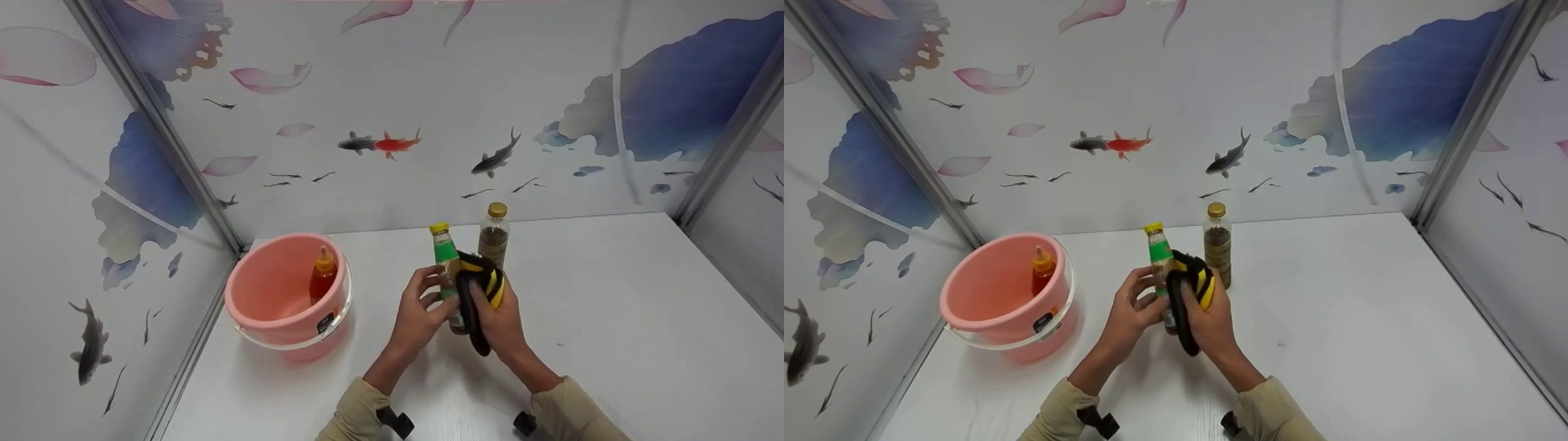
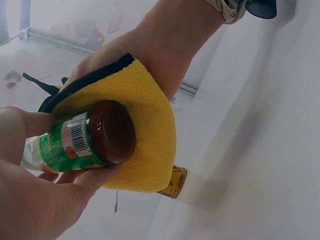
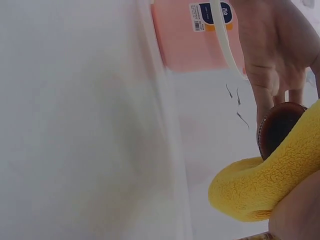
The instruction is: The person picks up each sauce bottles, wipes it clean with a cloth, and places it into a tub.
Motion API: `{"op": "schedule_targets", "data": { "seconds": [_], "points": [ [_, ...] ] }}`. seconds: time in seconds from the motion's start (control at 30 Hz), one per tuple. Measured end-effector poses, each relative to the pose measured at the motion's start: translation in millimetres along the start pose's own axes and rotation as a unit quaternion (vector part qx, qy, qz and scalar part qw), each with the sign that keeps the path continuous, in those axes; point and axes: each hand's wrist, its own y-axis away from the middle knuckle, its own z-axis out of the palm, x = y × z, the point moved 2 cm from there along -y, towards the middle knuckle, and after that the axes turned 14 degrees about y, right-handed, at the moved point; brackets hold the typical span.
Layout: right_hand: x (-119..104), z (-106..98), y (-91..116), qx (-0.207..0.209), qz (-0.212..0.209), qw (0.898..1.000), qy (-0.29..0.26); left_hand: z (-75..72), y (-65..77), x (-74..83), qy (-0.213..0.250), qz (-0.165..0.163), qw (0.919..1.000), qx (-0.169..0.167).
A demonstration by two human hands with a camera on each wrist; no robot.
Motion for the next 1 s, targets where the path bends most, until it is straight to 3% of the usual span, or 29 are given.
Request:
{"op": "schedule_targets", "data": {
  "seconds": [0.4, 0.8, 1.0],
  "points": [
    [1.6, -2.9, -2.0, 0.013, 0.002, 1.000, 0.005, 4.7, 2.8, -4.4, -0.072, -0.022, 0.9962, -0.044],
    [0.1, -9.1, -5.0, 0.036, -0.009, 0.999, -0.019, 4.1, 5.5, -7.0, -0.094, -0.041, 0.9893, -0.104],
    [-2.0, -11.5, -5.8, 0.040, -0.001, 0.999, -0.007, 5.8, 5.8, -6.8, -0.105, -0.039, 0.9879, -0.107]
  ]
}}
